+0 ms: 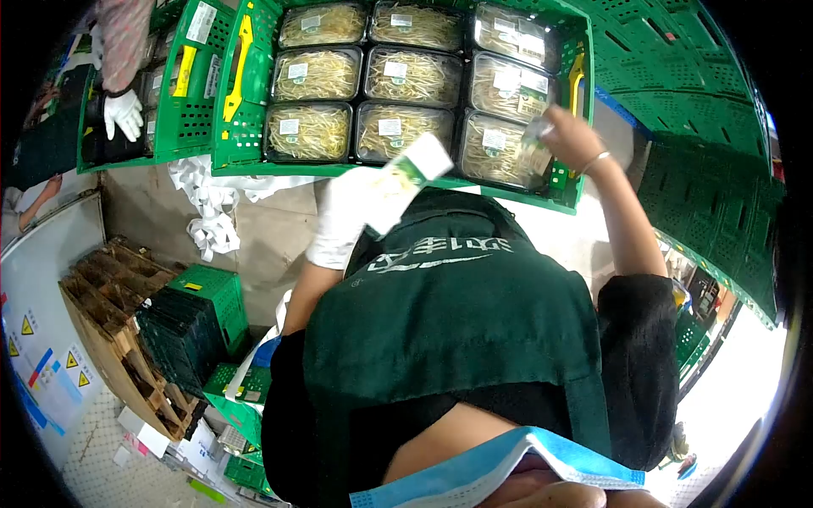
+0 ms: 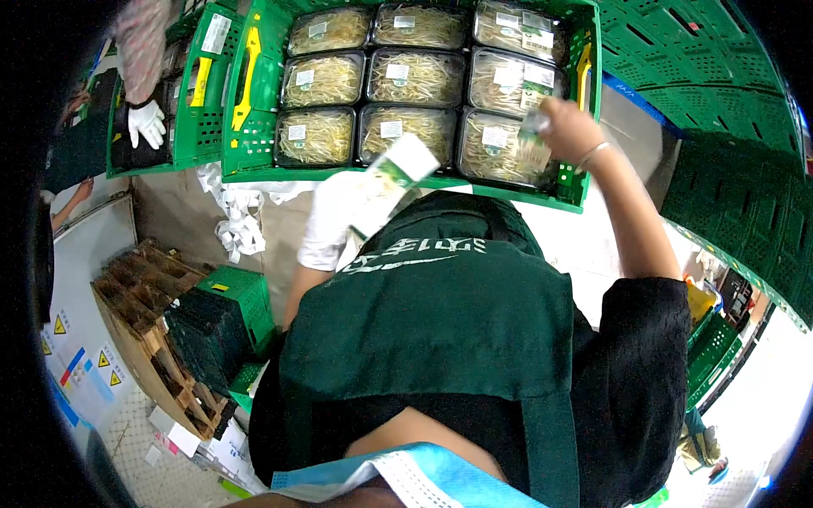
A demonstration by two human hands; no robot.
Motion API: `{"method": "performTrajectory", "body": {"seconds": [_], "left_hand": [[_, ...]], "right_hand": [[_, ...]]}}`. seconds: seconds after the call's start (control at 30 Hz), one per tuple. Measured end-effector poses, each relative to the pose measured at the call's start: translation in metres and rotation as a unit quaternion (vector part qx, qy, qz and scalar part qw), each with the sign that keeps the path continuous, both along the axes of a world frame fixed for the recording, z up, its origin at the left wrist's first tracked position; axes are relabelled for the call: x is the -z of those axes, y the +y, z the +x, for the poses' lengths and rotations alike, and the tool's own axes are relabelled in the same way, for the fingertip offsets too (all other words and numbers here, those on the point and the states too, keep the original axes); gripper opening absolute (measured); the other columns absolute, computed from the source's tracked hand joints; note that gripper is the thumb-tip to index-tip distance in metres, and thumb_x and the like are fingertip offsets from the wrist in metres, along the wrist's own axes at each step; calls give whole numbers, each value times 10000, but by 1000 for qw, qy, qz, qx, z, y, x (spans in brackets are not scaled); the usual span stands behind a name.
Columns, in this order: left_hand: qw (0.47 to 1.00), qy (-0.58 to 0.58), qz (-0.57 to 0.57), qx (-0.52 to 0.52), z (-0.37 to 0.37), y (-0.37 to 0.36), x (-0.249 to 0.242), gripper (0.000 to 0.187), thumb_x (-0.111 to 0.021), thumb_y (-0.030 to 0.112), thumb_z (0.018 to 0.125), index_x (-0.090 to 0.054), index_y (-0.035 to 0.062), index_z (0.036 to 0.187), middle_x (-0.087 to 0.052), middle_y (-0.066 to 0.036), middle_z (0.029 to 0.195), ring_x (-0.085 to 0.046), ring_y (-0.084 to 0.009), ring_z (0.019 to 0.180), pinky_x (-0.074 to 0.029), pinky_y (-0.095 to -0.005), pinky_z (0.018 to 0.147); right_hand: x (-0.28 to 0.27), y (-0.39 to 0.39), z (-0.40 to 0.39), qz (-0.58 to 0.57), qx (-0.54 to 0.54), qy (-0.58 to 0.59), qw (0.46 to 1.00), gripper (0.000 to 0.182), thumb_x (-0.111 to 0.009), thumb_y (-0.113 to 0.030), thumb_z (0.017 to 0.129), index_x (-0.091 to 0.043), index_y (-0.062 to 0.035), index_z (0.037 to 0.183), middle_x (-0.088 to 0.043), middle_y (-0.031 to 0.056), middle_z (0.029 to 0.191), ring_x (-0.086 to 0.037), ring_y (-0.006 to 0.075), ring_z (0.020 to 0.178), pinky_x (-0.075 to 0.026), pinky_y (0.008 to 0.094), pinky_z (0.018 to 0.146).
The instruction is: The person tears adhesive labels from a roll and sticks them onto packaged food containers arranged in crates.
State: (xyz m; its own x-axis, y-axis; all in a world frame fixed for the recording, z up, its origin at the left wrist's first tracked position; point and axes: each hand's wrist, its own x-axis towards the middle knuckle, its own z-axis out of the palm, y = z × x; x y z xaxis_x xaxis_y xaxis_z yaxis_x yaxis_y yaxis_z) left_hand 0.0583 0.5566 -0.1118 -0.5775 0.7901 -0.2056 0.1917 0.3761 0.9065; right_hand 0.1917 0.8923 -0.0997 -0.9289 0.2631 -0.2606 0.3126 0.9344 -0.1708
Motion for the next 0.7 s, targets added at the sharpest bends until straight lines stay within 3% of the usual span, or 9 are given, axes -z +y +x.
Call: {"method": "performTrajectory", "body": {"seconds": [0.03,0.13,0.23,0.3,0.37,0.43,0.5,0.57,0.7], "left_hand": [[928,-326,67,-168,0,-6,-11,193,-572,66,747,-545,-53,897,-600,-101,817,-582,-119,711,-484,-236,579],[954,-266,24,-137,-6,-23,-13,230,-537,43,758,-520,-64,961,-587,-115,894,-577,-133,797,-485,-246,660],[897,-364,148,-205,9,-19,-16,358,-510,-8,749,-451,-73,1096,-540,-129,1023,-550,-156,891,-456,-268,764],[910,-318,194,-181,13,-6,-17,386,-509,-30,737,-444,-67,1116,-545,-117,1017,-547,-146,881,-451,-252,756],[919,-299,160,-202,19,-1,-21,360,-519,-24,738,-474,-54,1094,-560,-102,988,-547,-142,859,-446,-249,743],[942,-244,84,-215,17,-17,-16,289,-540,1,741,-536,-25,1029,-588,-80,925,-550,-136,806,-438,-253,718],[978,-103,5,-179,7,-39,-24,234,-543,21,746,-561,-10,978,-602,-85,874,-559,-153,779,-437,-261,694],[931,-161,164,-285,6,-23,-41,169,-557,43,742,-586,-3,902,-610,-97,818,-565,-190,729,-439,-279,659],[922,-84,40,-376,6,-59,-30,105,-600,53,709,-594,-15,789,-545,-71,636,-506,-111,607,-404,-251,556]], "right_hand": [[29,-4,9,13,-28,-80,996,200,-509,-155,746,-454,-43,904,-554,138,842,-551,289,785,-449,360,684],[96,-9,28,107,-67,-70,989,333,-532,-207,727,-421,-43,994,-541,134,849,-555,270,783,-455,345,683],[33,-29,-4,140,10,-127,982,425,-540,-269,736,-406,-50,1075,-558,143,852,-565,265,802,-460,349,679],[-9,-55,-43,-153,76,-138,976,544,-570,-334,765,-368,-47,1182,-552,165,1005,-553,266,885,-439,335,730],[-19,-96,-62,-565,-20,23,824,513,-610,-304,754,-416,-30,1141,-597,133,857,-576,202,785,-437,286,720],[-44,-135,-88,-403,-161,26,900,312,-615,-203,737,-519,-19,969,-564,159,731,-570,283,698,-445,327,612],[-26,-160,-102,-447,-236,102,857,209,-607,-158,723,-545,-23,870,-543,171,685,-551,325,642,-440,360,551],[-26,-186,-112,-452,-227,92,858,131,-587,-132,728,-558,-34,811,-543,154,645,-549,321,604,-441,364,530],[-25,-211,-150,-400,-244,140,872,133,-615,-191,712,-581,-62,708,-560,111,609,-564,258,573,-447,340,503]]}}
